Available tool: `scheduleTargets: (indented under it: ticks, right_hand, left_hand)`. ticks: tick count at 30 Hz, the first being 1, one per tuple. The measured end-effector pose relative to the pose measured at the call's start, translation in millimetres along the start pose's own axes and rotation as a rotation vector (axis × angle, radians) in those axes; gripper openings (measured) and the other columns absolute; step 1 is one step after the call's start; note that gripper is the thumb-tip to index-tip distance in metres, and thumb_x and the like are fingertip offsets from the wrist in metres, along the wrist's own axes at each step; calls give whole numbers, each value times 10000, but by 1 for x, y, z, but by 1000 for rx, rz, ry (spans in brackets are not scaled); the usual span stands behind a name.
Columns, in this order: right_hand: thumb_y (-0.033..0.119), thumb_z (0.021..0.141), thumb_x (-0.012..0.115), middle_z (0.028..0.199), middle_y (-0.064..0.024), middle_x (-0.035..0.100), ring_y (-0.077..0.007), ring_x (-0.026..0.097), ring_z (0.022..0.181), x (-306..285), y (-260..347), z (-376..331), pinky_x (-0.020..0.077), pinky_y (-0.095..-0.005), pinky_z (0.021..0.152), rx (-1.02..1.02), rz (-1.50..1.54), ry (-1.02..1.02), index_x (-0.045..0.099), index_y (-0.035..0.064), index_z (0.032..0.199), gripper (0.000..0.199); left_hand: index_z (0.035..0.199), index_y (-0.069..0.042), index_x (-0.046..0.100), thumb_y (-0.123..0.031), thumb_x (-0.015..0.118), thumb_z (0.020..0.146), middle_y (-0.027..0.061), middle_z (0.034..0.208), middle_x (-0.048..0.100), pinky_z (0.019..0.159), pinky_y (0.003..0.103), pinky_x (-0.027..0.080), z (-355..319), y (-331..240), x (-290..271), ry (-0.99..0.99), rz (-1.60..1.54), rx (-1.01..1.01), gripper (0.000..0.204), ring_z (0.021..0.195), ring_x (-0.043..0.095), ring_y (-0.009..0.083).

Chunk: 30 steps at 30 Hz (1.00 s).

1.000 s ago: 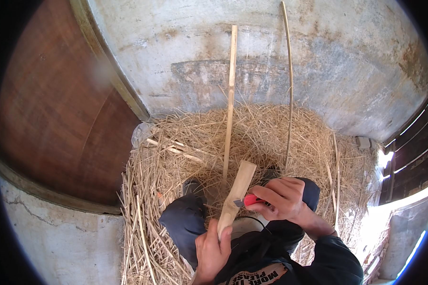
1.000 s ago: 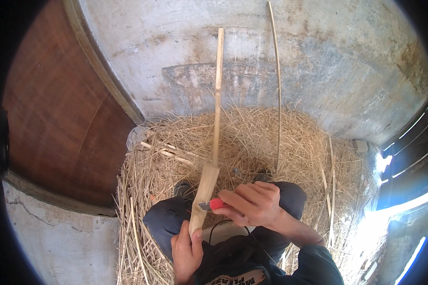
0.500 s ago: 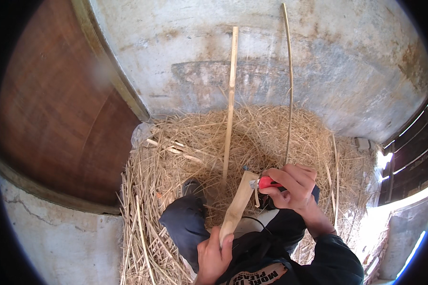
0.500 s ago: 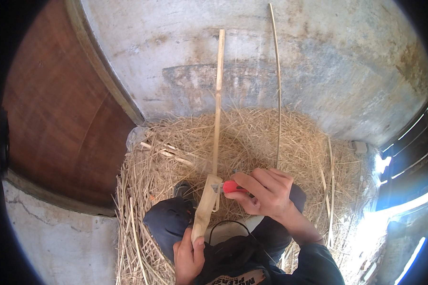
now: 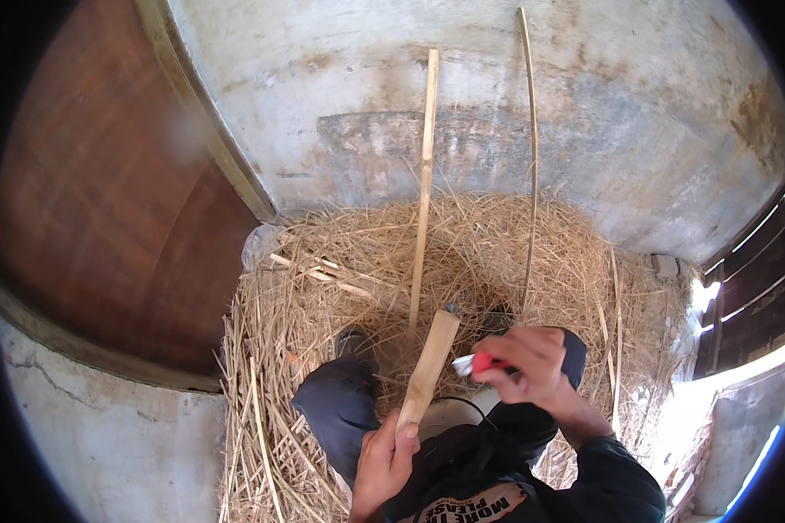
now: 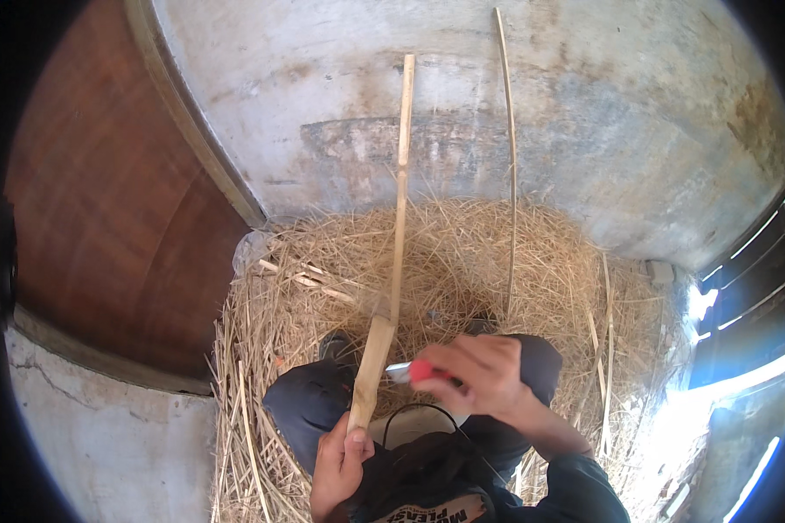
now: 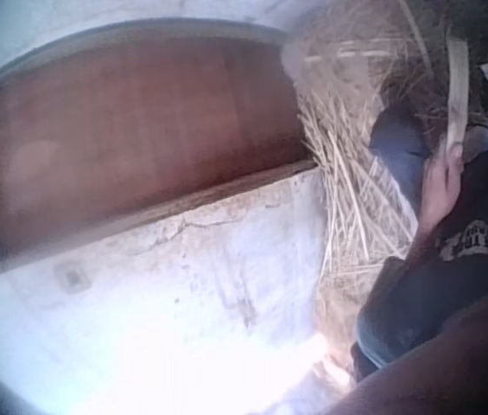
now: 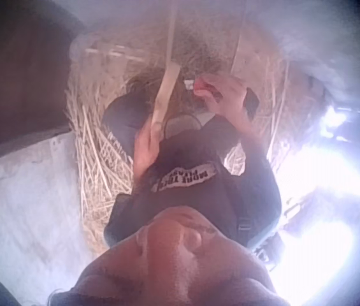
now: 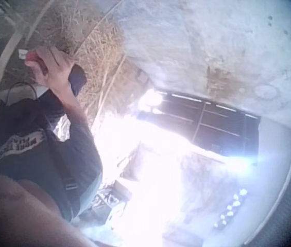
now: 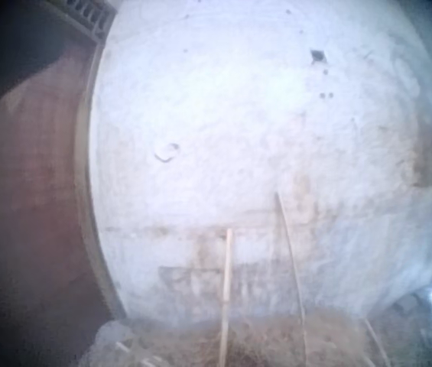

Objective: The person sits on a bed of straw and uses a red utility knife to shave thin strips from a long bamboo pole. They hold the pole with their left hand and scrape the blade along its length with their right hand, creating a pile of shavings on the floor.

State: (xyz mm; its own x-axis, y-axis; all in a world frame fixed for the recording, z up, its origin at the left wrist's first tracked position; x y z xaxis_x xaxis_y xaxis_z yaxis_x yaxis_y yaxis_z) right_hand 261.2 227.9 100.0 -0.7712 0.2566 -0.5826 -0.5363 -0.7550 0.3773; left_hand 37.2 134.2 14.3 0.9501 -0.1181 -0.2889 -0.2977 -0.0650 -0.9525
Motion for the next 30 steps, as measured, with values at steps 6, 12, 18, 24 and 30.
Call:
scheduleTargets:
  ticks: [6,12,18,24,30]
  right_hand:
    - [405,766,918,678,40,610,-142,588,504,15,22,0,458,-275,481,-100,-54,32,775,132,954,361]
    - [406,778,912,669,44,589,-130,591,508,14,26,4,444,-271,476,-102,-87,21,771,138,954,351]
    - [420,783,909,653,47,580,-123,586,505,13,22,5,421,-270,463,-107,-125,-19,771,143,936,345]
    - [350,843,893,664,28,610,-151,593,517,1,7,13,428,-280,465,-72,-166,-92,788,124,940,268]
    - [204,933,824,760,-54,732,-146,670,619,-63,-69,19,519,-322,534,397,-141,-414,820,54,1032,179]
  left_hand:
    - [1133,20,607,-228,557,1123,155,701,666,597,409,533,7,-11,6,17,7,48,254,618,711,337]
    - [1134,10,608,-239,549,1125,152,691,667,598,414,537,9,-14,6,-1,19,12,256,619,718,344]
    - [1116,0,607,-226,543,1122,150,683,657,608,412,536,9,-16,6,-1,8,-4,235,612,707,331]
    - [1126,5,616,-215,541,1118,137,696,659,618,406,536,4,-15,5,22,34,-19,232,605,696,315]
    - [1112,17,616,-197,537,1121,116,700,645,633,385,520,-17,15,13,143,-46,-70,228,622,679,265]
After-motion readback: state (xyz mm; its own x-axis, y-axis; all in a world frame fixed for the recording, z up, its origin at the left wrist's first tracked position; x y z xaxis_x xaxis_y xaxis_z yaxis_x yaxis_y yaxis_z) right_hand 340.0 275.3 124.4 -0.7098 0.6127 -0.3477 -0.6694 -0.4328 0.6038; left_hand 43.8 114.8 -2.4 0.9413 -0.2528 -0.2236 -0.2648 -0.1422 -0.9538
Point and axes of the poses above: each hand's wrist, its own z-axis towards the middle knuckle, its own x-axis out of the palm, y = z × x, the point moved 7 cm from there along z, towards the middle knuckle
